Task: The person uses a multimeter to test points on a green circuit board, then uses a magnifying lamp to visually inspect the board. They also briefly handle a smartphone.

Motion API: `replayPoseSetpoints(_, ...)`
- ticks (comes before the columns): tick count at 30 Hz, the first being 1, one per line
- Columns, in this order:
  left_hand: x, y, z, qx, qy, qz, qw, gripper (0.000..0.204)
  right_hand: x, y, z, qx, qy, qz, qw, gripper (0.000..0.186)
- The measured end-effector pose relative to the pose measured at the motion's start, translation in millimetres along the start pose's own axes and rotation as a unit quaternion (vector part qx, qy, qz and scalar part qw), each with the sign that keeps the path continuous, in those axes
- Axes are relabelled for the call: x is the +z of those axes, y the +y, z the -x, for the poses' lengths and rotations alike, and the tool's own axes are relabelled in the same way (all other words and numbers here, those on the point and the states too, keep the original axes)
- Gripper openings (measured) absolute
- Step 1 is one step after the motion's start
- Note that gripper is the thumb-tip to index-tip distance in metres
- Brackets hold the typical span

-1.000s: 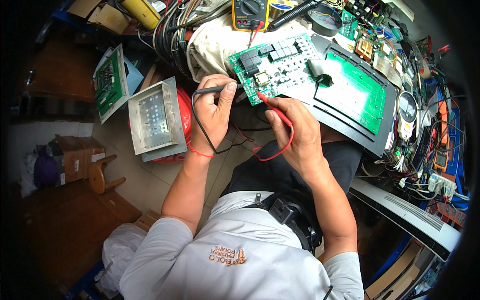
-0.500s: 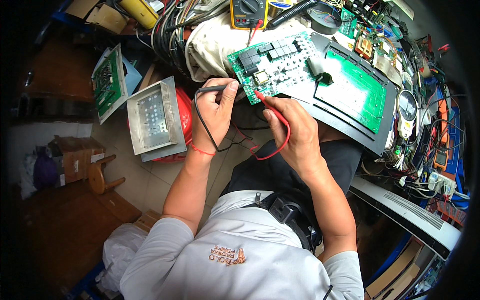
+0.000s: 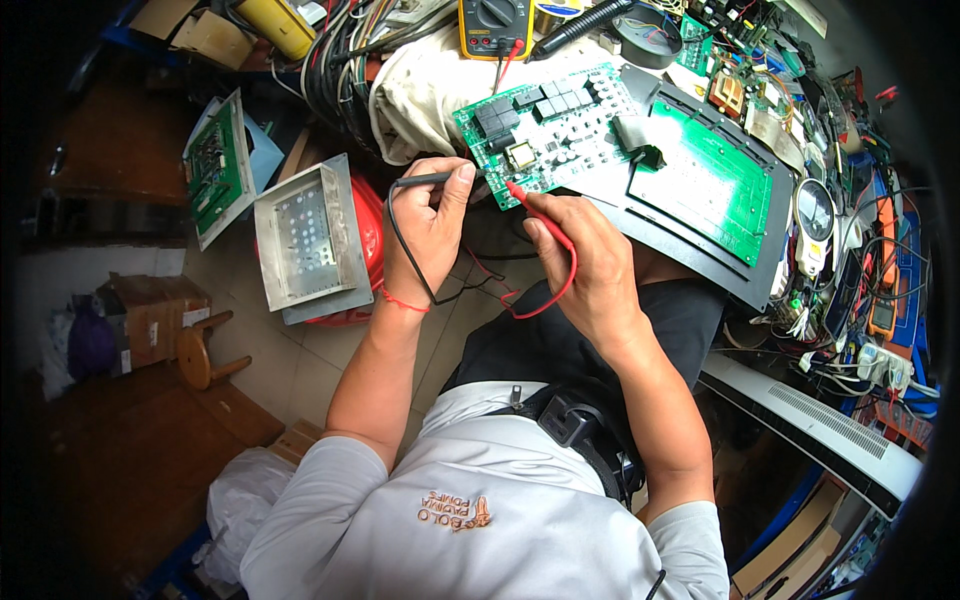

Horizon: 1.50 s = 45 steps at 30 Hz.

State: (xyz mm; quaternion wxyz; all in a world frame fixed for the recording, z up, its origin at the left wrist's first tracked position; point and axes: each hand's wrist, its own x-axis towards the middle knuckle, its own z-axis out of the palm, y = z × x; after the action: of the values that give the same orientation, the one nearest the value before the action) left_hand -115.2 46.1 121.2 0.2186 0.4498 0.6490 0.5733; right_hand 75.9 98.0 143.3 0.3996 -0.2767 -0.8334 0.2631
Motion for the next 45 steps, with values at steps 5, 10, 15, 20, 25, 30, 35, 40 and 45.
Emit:
replayPoseSetpoints(5, -2.5, -0.1, 0.3, -0.026, -0.018, -0.017, 0.999, 0.028, 0.3, 0.6, 0.7, 0.01, -0.007, 0.002, 1.0, 0.032)
replayPoseSetpoints(10, 0.9, -0.5, -0.7, -0.004, -0.003, -0.002, 1.0, 0.027, 0.6, 0.3, -0.3, 0.004, 0.001, 0.005, 1.0, 0.032)
replayPoseSetpoints(15, -0.4, 0.3, -0.7, -0.006, -0.01, -0.027, 1.0, 0.027, 0.0, 0.8, 0.0, 0.01, -0.001, 0.0, 1.0, 0.031)
replayPoseSetpoints(20, -2.4, 1.0, 0.3, 0.006, -0.018, -0.052, 0.998, 0.026, 1.2, 3.8, 1.5, 0.01, 0.0, 0.002, 1.0, 0.03)
replayPoseSetpoints(25, -3.1, 3.9, -1.2, 0.038, -0.031, -0.064, 0.997, 0.022, 0.3, 4.2, -0.3, -0.003, -0.005, 0.017, 1.0, 0.028)
replayPoseSetpoints(30, -2.6, 6.6, -0.9, 0.031, -0.033, -0.051, 0.998, 0.022, -2.5, 2.8, -2.3, -0.004, -0.01, 0.024, 1.0, 0.032)
replayPoseSetpoints(35, -1.8, 6.7, -0.5, 0.043, -0.034, -0.06, 0.997, 0.021, -2.3, 3.1, -2.2, -0.004, -0.01, 0.027, 1.0, 0.032)
replayPoseSetpoints(40, -1.6, 7.8, 0.0, 0.046, -0.035, -0.066, 0.996, 0.022, -3.0, 3.4, -1.8, -0.004, -0.012, 0.032, 0.999, 0.032)
replayPoseSetpoints(45, -1.0, 7.8, 0.3, 0.026, -0.031, -0.054, 0.998, 0.02, -2.2, 5.9, -0.8, -0.007, -0.012, 0.037, 0.999, 0.028)
